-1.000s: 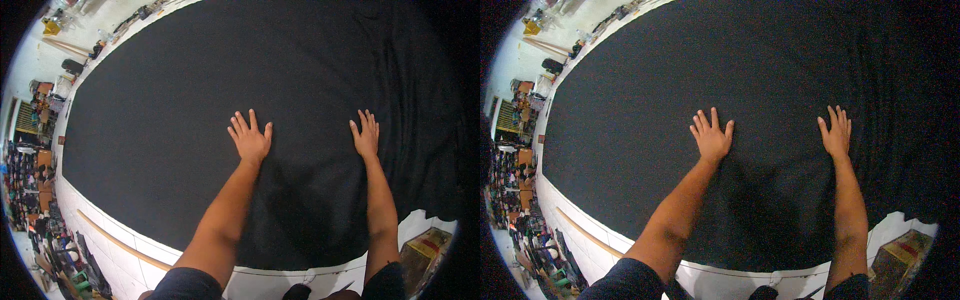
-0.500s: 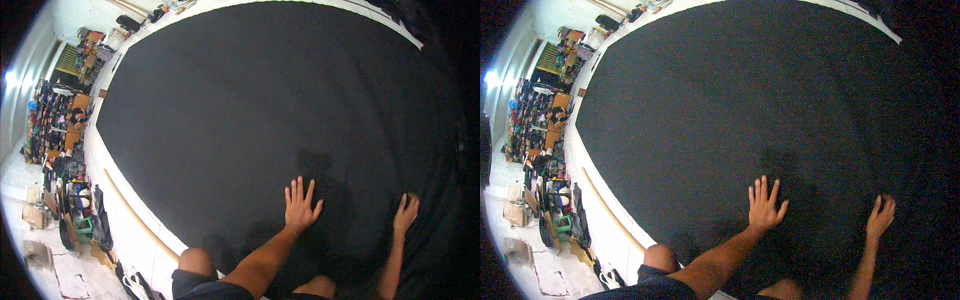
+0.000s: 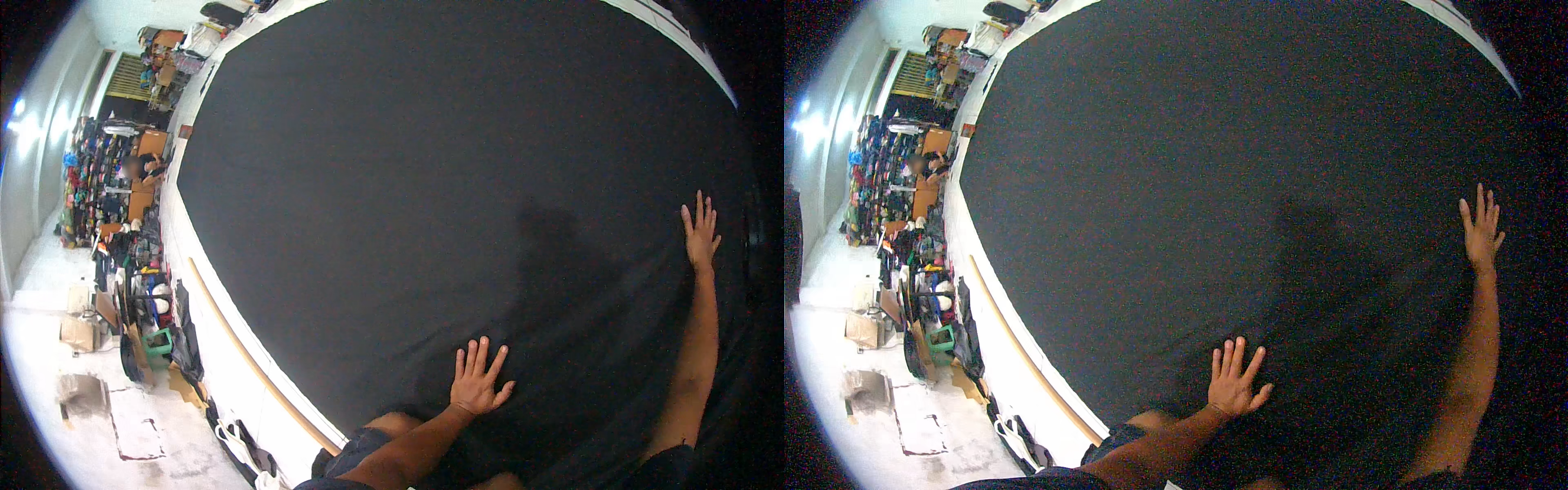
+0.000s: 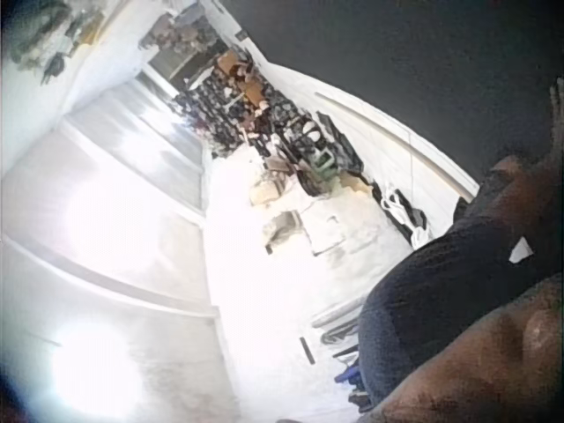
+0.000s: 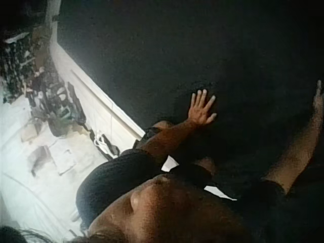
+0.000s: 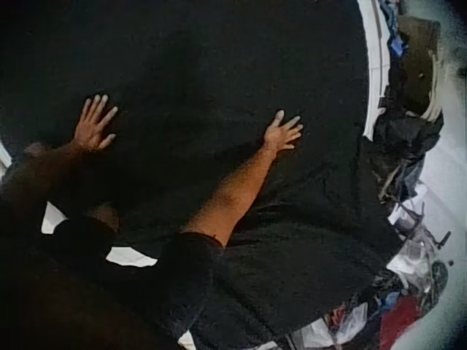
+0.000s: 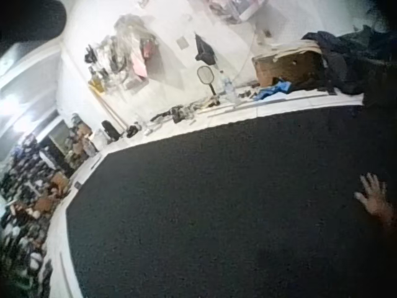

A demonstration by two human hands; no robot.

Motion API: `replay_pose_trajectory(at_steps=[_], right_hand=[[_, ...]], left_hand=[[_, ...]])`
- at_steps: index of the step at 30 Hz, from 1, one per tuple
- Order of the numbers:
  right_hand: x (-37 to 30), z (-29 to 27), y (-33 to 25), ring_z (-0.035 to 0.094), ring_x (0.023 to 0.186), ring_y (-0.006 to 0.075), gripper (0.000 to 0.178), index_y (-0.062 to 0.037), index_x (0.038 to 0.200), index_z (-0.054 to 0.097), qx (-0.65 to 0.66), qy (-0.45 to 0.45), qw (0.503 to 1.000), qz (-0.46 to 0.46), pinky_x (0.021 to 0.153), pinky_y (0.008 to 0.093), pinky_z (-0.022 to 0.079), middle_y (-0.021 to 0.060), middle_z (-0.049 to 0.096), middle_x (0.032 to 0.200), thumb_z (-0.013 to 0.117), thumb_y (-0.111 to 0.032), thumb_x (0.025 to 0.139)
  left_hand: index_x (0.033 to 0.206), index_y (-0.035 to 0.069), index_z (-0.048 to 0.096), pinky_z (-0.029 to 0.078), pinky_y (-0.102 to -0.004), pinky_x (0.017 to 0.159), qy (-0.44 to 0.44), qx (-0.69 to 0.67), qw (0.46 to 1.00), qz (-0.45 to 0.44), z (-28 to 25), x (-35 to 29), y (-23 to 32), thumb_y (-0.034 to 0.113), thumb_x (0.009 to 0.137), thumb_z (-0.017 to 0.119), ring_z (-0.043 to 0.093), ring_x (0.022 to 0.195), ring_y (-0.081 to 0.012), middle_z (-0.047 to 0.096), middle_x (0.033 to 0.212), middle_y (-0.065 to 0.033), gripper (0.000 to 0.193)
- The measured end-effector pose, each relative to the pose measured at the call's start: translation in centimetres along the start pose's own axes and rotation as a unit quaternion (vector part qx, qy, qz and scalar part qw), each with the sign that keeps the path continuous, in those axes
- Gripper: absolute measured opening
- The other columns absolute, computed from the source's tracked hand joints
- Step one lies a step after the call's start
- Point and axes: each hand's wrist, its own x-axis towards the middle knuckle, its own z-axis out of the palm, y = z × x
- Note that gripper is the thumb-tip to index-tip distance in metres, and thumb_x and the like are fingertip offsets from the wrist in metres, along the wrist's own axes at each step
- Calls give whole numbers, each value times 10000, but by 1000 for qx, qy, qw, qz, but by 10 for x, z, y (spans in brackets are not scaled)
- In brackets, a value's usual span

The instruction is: The person measures a large piece of black fabric using a wooden pole, cuts it with shears, and then folds and aligns the layers by hand on the floor.

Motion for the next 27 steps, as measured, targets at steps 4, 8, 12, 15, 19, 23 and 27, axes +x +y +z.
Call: replay_pose_trajectory(at_steps=[4, 8, 12, 15, 19, 23, 27], right_hand=[[0, 13, -3, 133, 1489, 320, 703, -350, 1545, 179, -28, 12, 1000, 5, 1105, 702, 112, 44, 151, 1624, 360, -669, 945], [-4, 13, 6, 162, 1484, 313, 702, -303, 1542, 226, 0, 89, 996, -5, 1126, 660, 134, 74, 204, 1609, 387, -645, 950], [-16, -16, -17, 184, 1478, 318, 708, -255, 1529, 281, 2, 61, 998, -8, 1146, 617, 140, 83, 221, 1603, 450, -612, 942], [-19, -28, -21, 200, 1472, 322, 725, -230, 1523, 300, 38, 54, 998, 0, 1153, 601, 136, 98, 237, 1595, 495, -595, 927], [-9, -47, -30, 199, 1471, 327, 752, -192, 1505, 339, 75, 33, 997, -4, 1164, 582, 123, 126, 239, 1590, 521, -608, 905], [15, -42, -39, 193, 1471, 333, 799, -173, 1502, 342, 120, 51, 991, -24, 1178, 555, 94, 142, 247, 1583, 531, -637, 880], [21, -32, -25, 184, 1473, 339, 824, -163, 1499, 346, 139, 35, 989, -25, 1175, 560, 84, 152, 245, 1581, 558, -638, 860]], left_hand=[[1493, 171, 370, 205, -636, 1111, -11, -10, 1000, -3, 2, 3, -2, 541, 849, 607, 253, 1402, -491, 230, 1541, -286, 780], [1488, 174, 379, 188, -647, 1110, 0, -24, 1000, 6, -2, 5, 2, 545, 849, 608, 251, 1402, -488, 238, 1538, -281, 773], [1441, 141, 435, 168, -625, 1117, 21, -36, 999, -9, -7, 7, 2, 505, 836, 640, 267, 1390, -462, 307, 1498, -270, 735], [1381, 87, 474, 218, -609, 1095, 27, -126, 989, -75, -27, 71, 5, 444, 833, 668, 313, 1350, -451, 358, 1453, -261, 682], [1431, 57, 401, 195, -574, 1137, 195, 8, 980, 45, -50, 295, 36, 392, 897, 619, 273, 1382, -479, 307, 1492, -281, 667], [1499, 79, 315, 133, -569, 1161, 169, -4, 983, 77, -49, 468, 106, 508, 949, 493, 184, 1437, -471, 198, 1550, -293, 720], [1534, 111, 249, 46, -525, 1188, 116, 48, 992, -11, -28, 508, 159, 575, 953, 392, 89, 1477, -408, 138, 1581, -259, 757]])
